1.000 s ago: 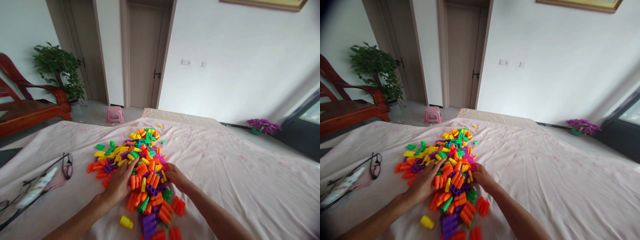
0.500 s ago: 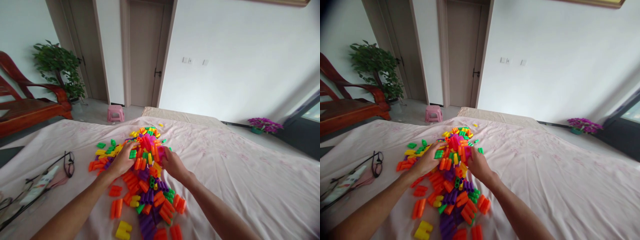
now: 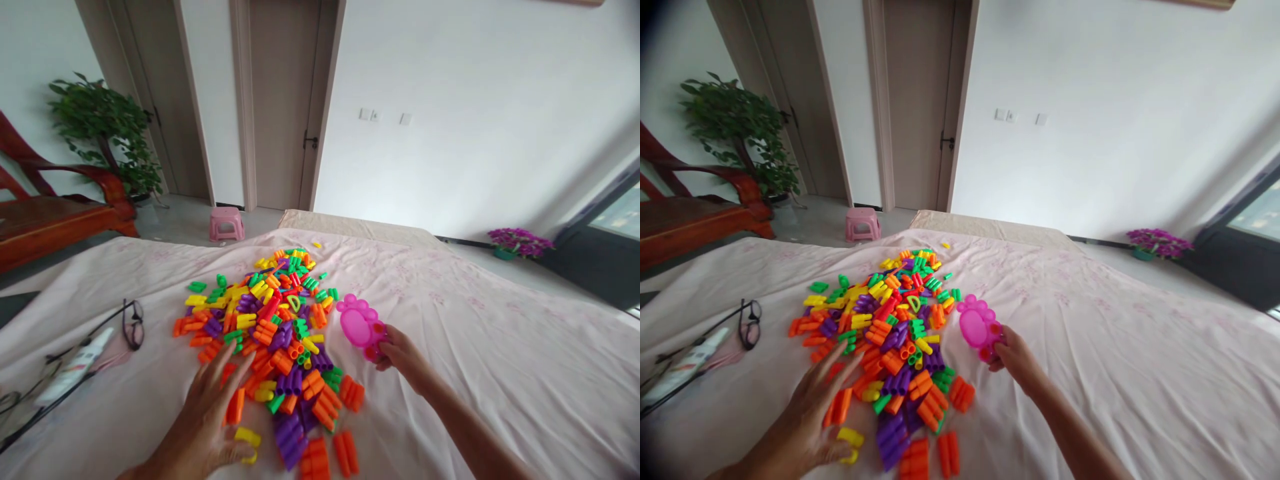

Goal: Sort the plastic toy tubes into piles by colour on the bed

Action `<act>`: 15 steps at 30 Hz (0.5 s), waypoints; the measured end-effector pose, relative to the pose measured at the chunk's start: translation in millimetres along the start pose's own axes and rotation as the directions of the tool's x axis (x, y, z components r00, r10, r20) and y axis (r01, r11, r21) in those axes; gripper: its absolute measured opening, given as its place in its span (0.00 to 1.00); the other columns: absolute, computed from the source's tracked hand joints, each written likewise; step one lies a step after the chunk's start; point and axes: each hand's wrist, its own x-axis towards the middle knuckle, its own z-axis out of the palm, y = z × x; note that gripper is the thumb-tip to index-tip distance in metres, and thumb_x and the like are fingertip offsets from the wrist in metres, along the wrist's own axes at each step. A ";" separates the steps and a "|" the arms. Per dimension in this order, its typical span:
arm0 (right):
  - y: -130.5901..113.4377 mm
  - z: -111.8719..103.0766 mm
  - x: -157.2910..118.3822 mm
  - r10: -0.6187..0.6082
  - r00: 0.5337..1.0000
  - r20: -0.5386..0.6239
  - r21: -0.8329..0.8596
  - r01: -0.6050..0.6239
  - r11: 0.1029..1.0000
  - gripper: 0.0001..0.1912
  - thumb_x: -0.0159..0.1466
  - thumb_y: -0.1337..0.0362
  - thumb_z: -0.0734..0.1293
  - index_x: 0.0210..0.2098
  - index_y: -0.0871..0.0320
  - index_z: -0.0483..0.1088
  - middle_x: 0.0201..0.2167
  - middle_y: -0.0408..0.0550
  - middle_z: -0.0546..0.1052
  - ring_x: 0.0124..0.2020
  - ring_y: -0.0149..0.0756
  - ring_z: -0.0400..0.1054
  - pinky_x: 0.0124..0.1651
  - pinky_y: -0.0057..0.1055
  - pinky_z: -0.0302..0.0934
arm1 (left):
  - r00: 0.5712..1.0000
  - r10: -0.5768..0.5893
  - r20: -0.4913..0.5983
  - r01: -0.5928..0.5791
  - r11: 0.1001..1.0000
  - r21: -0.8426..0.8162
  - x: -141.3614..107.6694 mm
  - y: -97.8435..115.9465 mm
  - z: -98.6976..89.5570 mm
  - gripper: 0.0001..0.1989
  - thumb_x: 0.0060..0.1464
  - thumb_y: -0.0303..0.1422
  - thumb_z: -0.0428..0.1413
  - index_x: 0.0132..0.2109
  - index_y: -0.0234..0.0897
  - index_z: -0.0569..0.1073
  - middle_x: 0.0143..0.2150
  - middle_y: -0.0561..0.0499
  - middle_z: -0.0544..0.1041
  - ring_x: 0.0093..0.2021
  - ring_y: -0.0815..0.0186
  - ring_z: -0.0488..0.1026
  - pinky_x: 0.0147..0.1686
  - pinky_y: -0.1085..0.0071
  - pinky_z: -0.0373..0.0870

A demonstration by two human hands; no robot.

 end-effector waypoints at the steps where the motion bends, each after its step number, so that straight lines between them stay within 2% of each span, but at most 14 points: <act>1: 7.0 -3.5 -8.0 0.018 1.000 -0.008 -0.003 -0.018 1.000 0.19 0.50 0.60 0.61 0.41 0.60 0.65 0.26 0.46 0.77 0.25 0.36 0.72 0.28 0.32 0.68 | 1.000 -0.007 -0.001 0.007 1.000 -0.003 -8.3 6.7 5.1 0.62 0.36 0.52 0.67 0.73 0.53 0.44 0.74 0.41 0.48 0.69 0.35 0.51 0.59 0.42 0.62; 3: 17.5 -3.9 -21.3 0.045 0.999 -0.011 -0.017 -0.045 0.999 0.18 0.50 0.60 0.60 0.40 0.59 0.65 0.25 0.45 0.76 0.23 0.36 0.71 0.27 0.32 0.67 | 1.000 -0.007 0.003 0.007 1.000 -0.003 -15.5 20.6 13.7 0.64 0.34 0.46 0.69 0.73 0.52 0.42 0.75 0.40 0.45 0.70 0.34 0.48 0.60 0.41 0.60; 5: 23.7 4.3 -30.2 0.061 0.998 0.024 -0.032 -0.060 0.998 0.17 0.49 0.60 0.59 0.39 0.58 0.65 0.24 0.44 0.76 0.22 0.36 0.71 0.26 0.32 0.67 | 1.000 0.014 0.012 -0.014 1.000 -0.006 -11.2 33.1 20.1 0.62 0.35 0.42 0.69 0.73 0.52 0.43 0.75 0.41 0.43 0.70 0.36 0.49 0.60 0.44 0.61; 11: 24.2 48.7 -37.7 0.042 0.994 0.102 -0.020 -0.040 0.999 0.16 0.50 0.61 0.57 0.38 0.57 0.62 0.21 0.42 0.75 0.20 0.37 0.71 0.23 0.31 0.64 | 0.993 0.113 -0.031 -0.114 0.992 -0.058 26.0 61.6 38.5 0.51 0.48 0.37 0.63 0.73 0.54 0.44 0.75 0.41 0.38 0.70 0.37 0.49 0.61 0.42 0.58; 13: 20.3 58.6 -36.5 0.018 0.996 0.089 -0.020 -0.016 1.000 0.14 0.50 0.62 0.57 0.37 0.56 0.63 0.23 0.42 0.75 0.22 0.37 0.71 0.25 0.31 0.64 | 0.993 0.120 -0.017 -0.121 0.988 -0.100 35.8 70.8 46.1 0.49 0.48 0.31 0.61 0.72 0.54 0.47 0.75 0.42 0.38 0.70 0.39 0.49 0.61 0.42 0.59; 15: 15.3 64.7 -33.8 -0.060 0.998 0.037 -0.050 0.062 0.997 0.11 0.50 0.63 0.58 0.34 0.56 0.64 0.25 0.43 0.75 0.26 0.37 0.71 0.29 0.30 0.64 | 0.992 0.126 -0.012 -0.126 0.981 -0.149 44.7 78.4 52.9 0.47 0.47 0.26 0.60 0.71 0.54 0.51 0.75 0.42 0.40 0.70 0.40 0.49 0.62 0.43 0.59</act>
